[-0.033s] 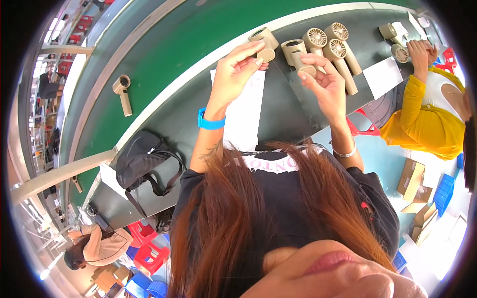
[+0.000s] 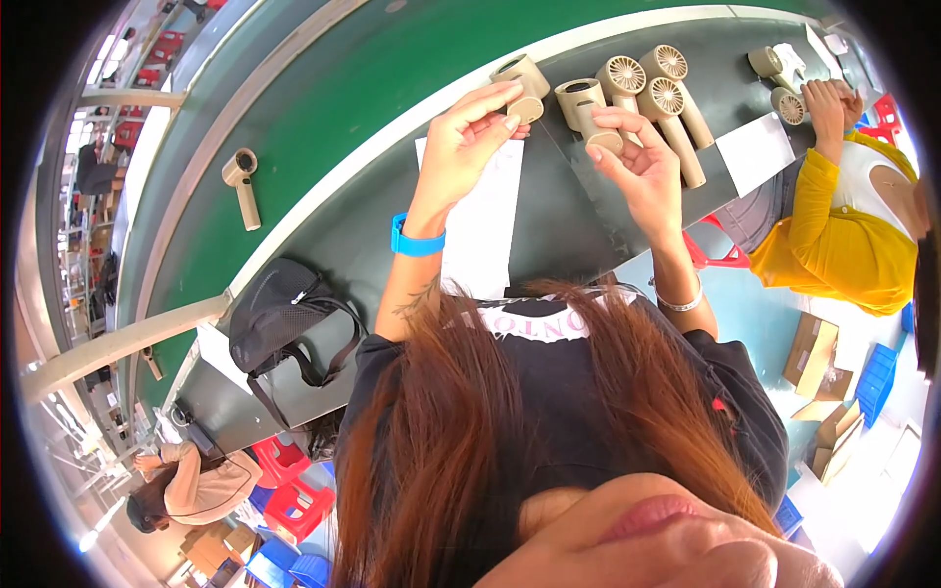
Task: The person peels stickers from backing sheets and applies them to the bases of handheld fans by hand.
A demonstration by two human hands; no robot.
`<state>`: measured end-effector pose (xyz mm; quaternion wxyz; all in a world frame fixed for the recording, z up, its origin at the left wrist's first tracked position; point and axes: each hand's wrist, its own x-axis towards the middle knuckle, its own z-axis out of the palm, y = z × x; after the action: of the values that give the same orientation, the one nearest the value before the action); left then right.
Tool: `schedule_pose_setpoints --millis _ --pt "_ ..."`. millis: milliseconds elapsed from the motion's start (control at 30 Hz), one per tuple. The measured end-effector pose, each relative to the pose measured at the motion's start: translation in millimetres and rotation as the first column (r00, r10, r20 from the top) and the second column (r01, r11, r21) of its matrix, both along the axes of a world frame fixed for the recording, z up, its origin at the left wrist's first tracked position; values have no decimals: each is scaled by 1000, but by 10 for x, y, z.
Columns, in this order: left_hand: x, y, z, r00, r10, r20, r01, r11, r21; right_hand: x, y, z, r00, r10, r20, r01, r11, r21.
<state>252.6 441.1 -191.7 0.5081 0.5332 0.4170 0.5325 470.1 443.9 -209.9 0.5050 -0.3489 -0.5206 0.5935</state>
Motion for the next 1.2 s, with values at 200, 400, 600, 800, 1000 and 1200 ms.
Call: schedule_pose_setpoints --millis 200,400,600,800,1000,1200 --pt "-1 -85 -180 966 199 -168 -176 974 144 -37 -87 60 990 61 126 -66 997 31" --pt "343 -405 -313 862 279 -424 -111 919 378 238 -287 -232 951 134 278 -183 970 159" --pt "403 -438 -689 666 180 -724 208 887 412 484 -289 -820 921 107 374 -211 946 248" --pt "-547 -274 95 608 337 -719 30 895 445 370 -251 -439 678 -59 732 -283 898 335" --pt "-3047 -964 228 -521 427 -739 -477 572 668 354 -201 -297 633 -271 725 -131 885 446" --pt "-4034 -1545 -126 -516 120 -848 -813 242 529 57 -240 -124 694 -231 682 -183 859 478"
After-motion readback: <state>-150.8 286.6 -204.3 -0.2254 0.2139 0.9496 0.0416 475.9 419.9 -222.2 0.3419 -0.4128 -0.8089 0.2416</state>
